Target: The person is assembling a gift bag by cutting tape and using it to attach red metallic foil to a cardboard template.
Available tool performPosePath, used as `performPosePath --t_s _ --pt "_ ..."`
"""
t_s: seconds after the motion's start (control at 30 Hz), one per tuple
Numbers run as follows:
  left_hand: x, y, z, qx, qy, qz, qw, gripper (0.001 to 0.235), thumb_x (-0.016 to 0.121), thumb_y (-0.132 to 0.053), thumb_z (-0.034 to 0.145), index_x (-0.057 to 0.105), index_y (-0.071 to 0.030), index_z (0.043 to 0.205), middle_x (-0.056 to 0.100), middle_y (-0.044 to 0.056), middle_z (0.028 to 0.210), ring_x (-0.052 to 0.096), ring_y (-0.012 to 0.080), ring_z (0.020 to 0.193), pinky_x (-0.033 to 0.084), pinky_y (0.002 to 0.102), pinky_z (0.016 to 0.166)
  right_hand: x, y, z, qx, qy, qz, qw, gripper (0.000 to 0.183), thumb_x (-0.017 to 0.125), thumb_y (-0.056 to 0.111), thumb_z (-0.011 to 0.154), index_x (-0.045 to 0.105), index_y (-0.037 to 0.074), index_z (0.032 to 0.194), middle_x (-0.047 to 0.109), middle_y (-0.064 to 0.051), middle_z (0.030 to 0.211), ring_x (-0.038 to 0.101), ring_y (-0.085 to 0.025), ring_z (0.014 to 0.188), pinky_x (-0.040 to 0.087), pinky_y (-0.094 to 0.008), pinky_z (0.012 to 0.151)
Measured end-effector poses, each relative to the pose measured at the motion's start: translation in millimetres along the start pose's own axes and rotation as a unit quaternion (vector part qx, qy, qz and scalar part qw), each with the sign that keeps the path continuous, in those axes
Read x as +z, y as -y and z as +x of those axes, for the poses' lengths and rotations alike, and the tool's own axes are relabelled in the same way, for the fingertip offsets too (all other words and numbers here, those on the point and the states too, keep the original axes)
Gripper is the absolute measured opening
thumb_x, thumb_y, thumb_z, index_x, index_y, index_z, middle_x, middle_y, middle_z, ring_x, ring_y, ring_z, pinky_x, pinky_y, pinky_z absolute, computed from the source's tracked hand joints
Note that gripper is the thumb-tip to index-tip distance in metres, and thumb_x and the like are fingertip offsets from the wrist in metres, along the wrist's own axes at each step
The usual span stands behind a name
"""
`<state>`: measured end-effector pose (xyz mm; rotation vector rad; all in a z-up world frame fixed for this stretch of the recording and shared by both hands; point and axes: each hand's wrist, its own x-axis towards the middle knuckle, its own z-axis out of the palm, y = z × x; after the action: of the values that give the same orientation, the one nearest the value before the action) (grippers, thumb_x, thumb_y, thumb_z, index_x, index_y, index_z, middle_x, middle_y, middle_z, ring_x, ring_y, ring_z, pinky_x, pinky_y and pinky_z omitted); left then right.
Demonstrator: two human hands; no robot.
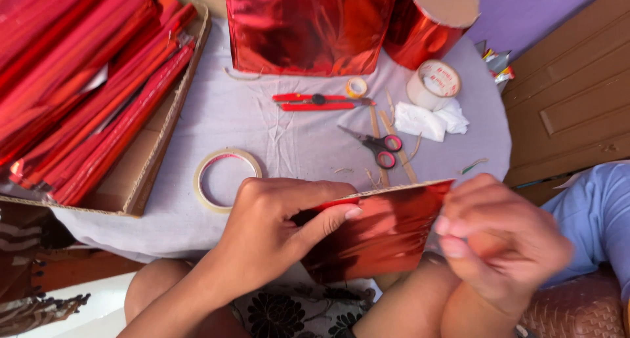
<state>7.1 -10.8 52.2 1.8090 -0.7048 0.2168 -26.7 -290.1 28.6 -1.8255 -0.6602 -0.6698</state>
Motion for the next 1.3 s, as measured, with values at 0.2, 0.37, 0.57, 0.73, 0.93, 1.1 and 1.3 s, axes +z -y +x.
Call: performPosePath --t_s 0.2,0.37,0.57,0.73,0.93,1.1,1.3 --pt "-30.2 -61.4 15.2 0.226 -0.070 0.146 0.960 0.020 0.077 -0.008 0.087 0.079 0.000 0.105 0.083 0.009 0.101 0.078 0.0212 0.083 0.058 0.029 0.071 -58.8 -15.0 -6.2 -0.141 -0.019 0.077 0.987 0.022 0.068 0.038 0.088 0.062 0.032 0.109 0.063 0.013 0.100 0.060 -0.002 0.092 0.062 -0.022 0.092" --pt "-22.7 -44.2 11.7 0.219 -0.091 0.227 0.944 0.017 0.077 -0.008 0.088 0.082 -0.006 0.105 0.081 0.004 0.101 0.075 0.0208 0.088 0.058 0.032 0.076 -41.5 10.1 17.6 -0.118 0.062 -0.025 0.991 0.026 0.078 0.031 0.077 0.062 0.021 0.096 0.072 0.005 0.095 0.071 -0.009 0.086 0.067 -0.028 0.089" --pt "-11.5 -27.3 9.4 0.193 -0.078 0.207 0.956 0.024 0.074 -0.008 0.089 0.080 -0.006 0.112 0.078 0.002 0.105 0.071 0.0196 0.088 0.057 0.034 0.077 -4.4 33.2 48.6 -0.121 0.105 -0.157 0.975 0.032 0.085 0.014 0.059 0.067 0.003 0.082 0.074 -0.008 0.078 0.066 -0.016 0.069 0.058 -0.027 0.070" --pt "-5.3 -24.7 0.7 0.197 -0.070 0.232 0.950 0.028 0.071 -0.012 0.090 0.080 -0.009 0.116 0.078 -0.001 0.110 0.069 0.0187 0.090 0.055 0.033 0.075 -6.4 38.8 42.5 -0.142 0.115 -0.191 0.964 0.030 0.085 0.010 0.059 0.066 0.002 0.081 0.073 -0.007 0.074 0.062 -0.016 0.065 0.056 -0.027 0.066" --pt "3.8 -30.5 -6.8 0.204 -0.103 0.287 0.930 0.019 0.073 -0.015 0.090 0.081 -0.010 0.107 0.076 0.000 0.107 0.066 0.0257 0.104 0.048 0.045 0.096 9.1 51.2 39.5 -0.151 0.093 -0.227 0.958 0.039 0.094 0.008 0.054 0.067 0.002 0.081 0.072 -0.007 0.075 0.064 -0.021 0.072 0.061 -0.045 0.083" --pt "11.8 -35.3 -6.0 0.184 -0.149 0.335 0.912 0.022 0.077 -0.018 0.092 0.079 -0.016 0.114 0.066 -0.001 0.107 0.055 0.0247 0.098 0.037 0.052 0.102 16.9 70.8 43.6 -0.100 0.116 -0.230 0.961 0.036 0.093 0.004 0.059 0.066 0.000 0.082 0.071 -0.010 0.081 0.075 -0.027 0.084 0.066 -0.038 0.083" --pt "24.7 -16.5 -1.1 0.192 -0.161 0.347 0.904 0.024 0.070 -0.020 0.092 0.074 -0.020 0.115 0.060 0.004 0.121 0.049 0.0247 0.105 0.030 0.046 0.099 20.7 89.2 61.5 -0.103 0.159 -0.315 0.930 0.031 0.092 0.002 0.066 0.070 -0.003 0.087 0.074 -0.013 0.092 0.072 -0.027 0.084 0.059 -0.035 0.077"
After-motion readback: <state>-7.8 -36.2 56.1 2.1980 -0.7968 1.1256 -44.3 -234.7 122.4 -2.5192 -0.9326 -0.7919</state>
